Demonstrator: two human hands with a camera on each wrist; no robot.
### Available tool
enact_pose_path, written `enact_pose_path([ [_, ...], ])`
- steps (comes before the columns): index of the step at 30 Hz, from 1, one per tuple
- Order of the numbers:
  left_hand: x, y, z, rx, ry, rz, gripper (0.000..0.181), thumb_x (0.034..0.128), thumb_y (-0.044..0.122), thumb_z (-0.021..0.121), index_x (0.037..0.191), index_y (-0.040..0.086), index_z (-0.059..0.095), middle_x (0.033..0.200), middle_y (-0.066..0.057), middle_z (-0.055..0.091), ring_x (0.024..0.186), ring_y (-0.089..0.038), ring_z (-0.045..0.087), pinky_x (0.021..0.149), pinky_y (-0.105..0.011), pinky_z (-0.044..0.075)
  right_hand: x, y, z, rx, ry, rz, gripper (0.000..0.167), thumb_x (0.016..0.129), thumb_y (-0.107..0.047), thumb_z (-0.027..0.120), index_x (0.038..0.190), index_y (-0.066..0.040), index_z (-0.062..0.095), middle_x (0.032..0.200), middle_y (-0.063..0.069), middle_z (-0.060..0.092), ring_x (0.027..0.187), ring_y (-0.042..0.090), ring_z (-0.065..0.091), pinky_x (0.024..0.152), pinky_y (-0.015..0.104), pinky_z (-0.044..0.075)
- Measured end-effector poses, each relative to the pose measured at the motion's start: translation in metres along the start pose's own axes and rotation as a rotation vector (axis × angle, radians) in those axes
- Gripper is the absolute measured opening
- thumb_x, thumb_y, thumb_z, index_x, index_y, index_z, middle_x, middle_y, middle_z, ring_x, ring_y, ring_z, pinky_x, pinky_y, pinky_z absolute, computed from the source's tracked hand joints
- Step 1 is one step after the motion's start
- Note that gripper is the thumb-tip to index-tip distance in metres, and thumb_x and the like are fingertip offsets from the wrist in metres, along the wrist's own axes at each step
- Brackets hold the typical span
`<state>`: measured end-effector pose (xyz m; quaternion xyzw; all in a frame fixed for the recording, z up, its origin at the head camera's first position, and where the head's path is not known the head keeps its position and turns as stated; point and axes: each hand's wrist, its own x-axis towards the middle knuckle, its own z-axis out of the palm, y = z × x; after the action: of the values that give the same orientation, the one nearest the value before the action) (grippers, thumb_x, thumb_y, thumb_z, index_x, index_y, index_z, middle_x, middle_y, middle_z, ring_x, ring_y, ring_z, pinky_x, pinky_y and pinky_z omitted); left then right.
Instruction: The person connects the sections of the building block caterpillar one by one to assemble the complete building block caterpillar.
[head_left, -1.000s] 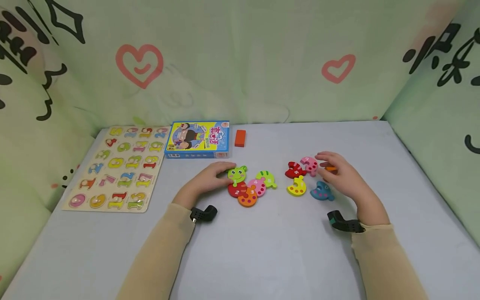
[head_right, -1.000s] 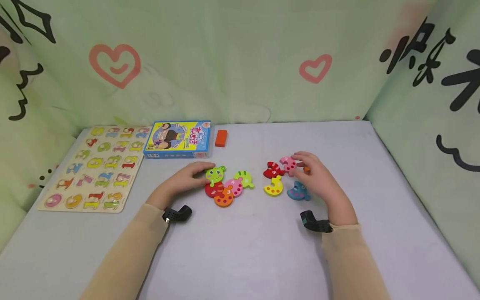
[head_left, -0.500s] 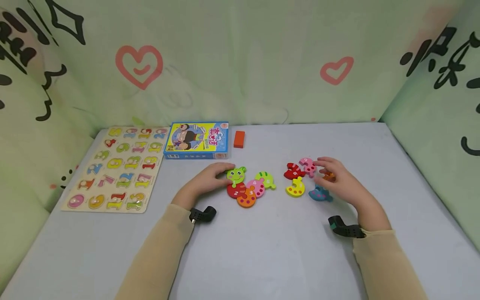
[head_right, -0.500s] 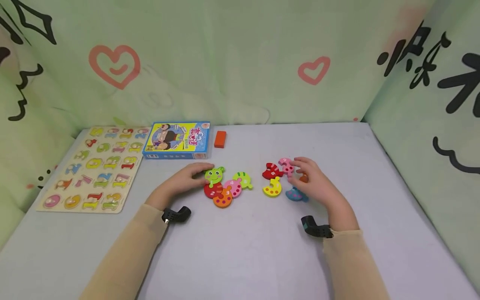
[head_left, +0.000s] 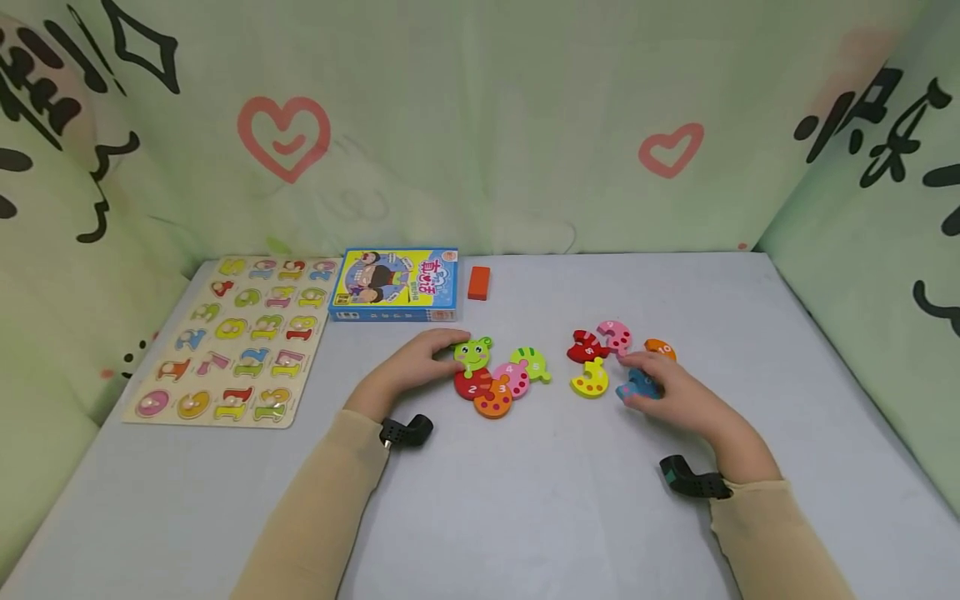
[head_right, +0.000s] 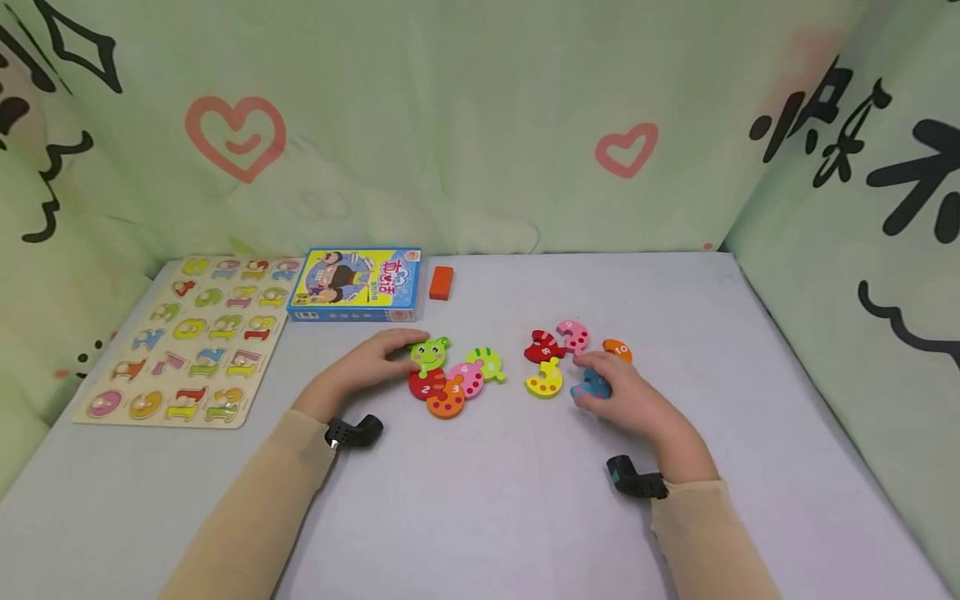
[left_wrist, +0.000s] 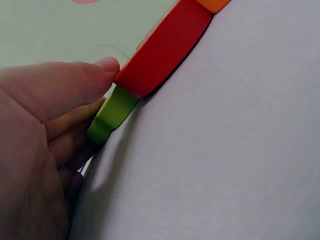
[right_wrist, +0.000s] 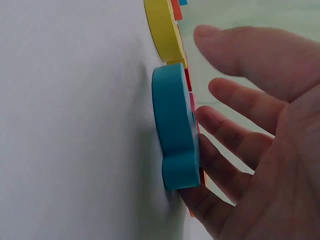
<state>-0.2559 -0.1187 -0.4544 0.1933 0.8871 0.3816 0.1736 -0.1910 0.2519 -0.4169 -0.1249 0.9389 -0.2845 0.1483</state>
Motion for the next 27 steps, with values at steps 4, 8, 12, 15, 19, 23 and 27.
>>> enact_pose_path([
  [4,0.0002,0.0000,0.0002,0.003,-0.002,0.003,0.051,0.0861,0.027,0.059,0.135,0.017,0.045,0.142,-0.004,0.040,0.135,-0.023,0.029,0.111,-0.044,0.025,-0.0006,0.0017,0.0017,-0.027,-0.024,-0.010,0.059,0.083,-0.022,0.064,0.133,-0.005,0.040,0.139,0.025,0.031,0.127,0.044,0.027,0.100,0.063,0.028],
  [8,-0.0003,0.0008,0.0000,-0.006,-0.005,-0.013,0.051,0.0863,0.027,0.059,0.134,0.018,0.045,0.142,-0.003,0.039,0.135,-0.021,0.029,0.111,-0.043,0.025,-0.0013,0.0026,0.0026,-0.047,-0.046,-0.010,0.058,0.082,-0.020,0.064,0.133,-0.004,0.041,0.137,0.025,0.035,0.124,0.043,0.032,0.100,0.061,0.029],
  [12,-0.0013,0.0016,-0.0004,-0.019,-0.010,-0.024,0.051,0.0862,0.027,0.059,0.135,0.018,0.045,0.143,-0.002,0.039,0.135,-0.021,0.029,0.111,-0.044,0.025,-0.0015,0.0026,0.0032,-0.055,-0.049,0.015,0.061,0.082,-0.022,0.065,0.134,-0.005,0.038,0.138,0.025,0.033,0.123,0.042,0.032,0.099,0.061,0.032],
  [15,-0.0020,0.0015,-0.0010,-0.016,-0.007,-0.029,0.051,0.0862,0.028,0.059,0.135,0.019,0.044,0.143,-0.002,0.039,0.135,-0.021,0.029,0.111,-0.044,0.025,-0.0002,0.0019,0.0032,-0.068,-0.050,0.026,0.064,0.081,-0.025,0.066,0.135,-0.005,0.038,0.137,0.025,0.033,0.122,0.042,0.032,0.096,0.061,0.035],
  [19,-0.0017,0.0012,-0.0012,-0.008,-0.002,-0.039,0.051,0.0860,0.029,0.059,0.134,0.020,0.045,0.143,-0.002,0.039,0.135,-0.021,0.029,0.111,-0.044,0.025,0.0010,0.0015,0.0036,-0.068,-0.046,0.028,0.064,0.080,-0.026,0.067,0.134,-0.006,0.040,0.136,0.025,0.034,0.121,0.042,0.032,0.095,0.060,0.037],
  [23,-0.0010,0.0016,-0.0007,-0.012,-0.007,-0.031,0.051,0.0859,0.028,0.059,0.134,0.019,0.045,0.143,-0.002,0.039,0.135,-0.021,0.028,0.111,-0.044,0.025,0.0000,0.0007,0.0037,-0.037,-0.013,0.015,0.061,0.079,-0.024,0.068,0.132,-0.008,0.041,0.136,0.023,0.032,0.122,0.041,0.031,0.097,0.060,0.035],
  [27,-0.0008,0.0015,-0.0001,-0.011,-0.006,-0.033,0.052,0.0857,0.029,0.059,0.134,0.020,0.045,0.143,-0.002,0.039,0.135,-0.021,0.028,0.111,-0.045,0.025,0.0003,-0.0053,0.0057,-0.011,0.041,-0.006,0.061,0.079,-0.022,0.069,0.131,-0.009,0.041,0.138,0.022,0.031,0.122,0.041,0.032,0.096,0.059,0.036],
])
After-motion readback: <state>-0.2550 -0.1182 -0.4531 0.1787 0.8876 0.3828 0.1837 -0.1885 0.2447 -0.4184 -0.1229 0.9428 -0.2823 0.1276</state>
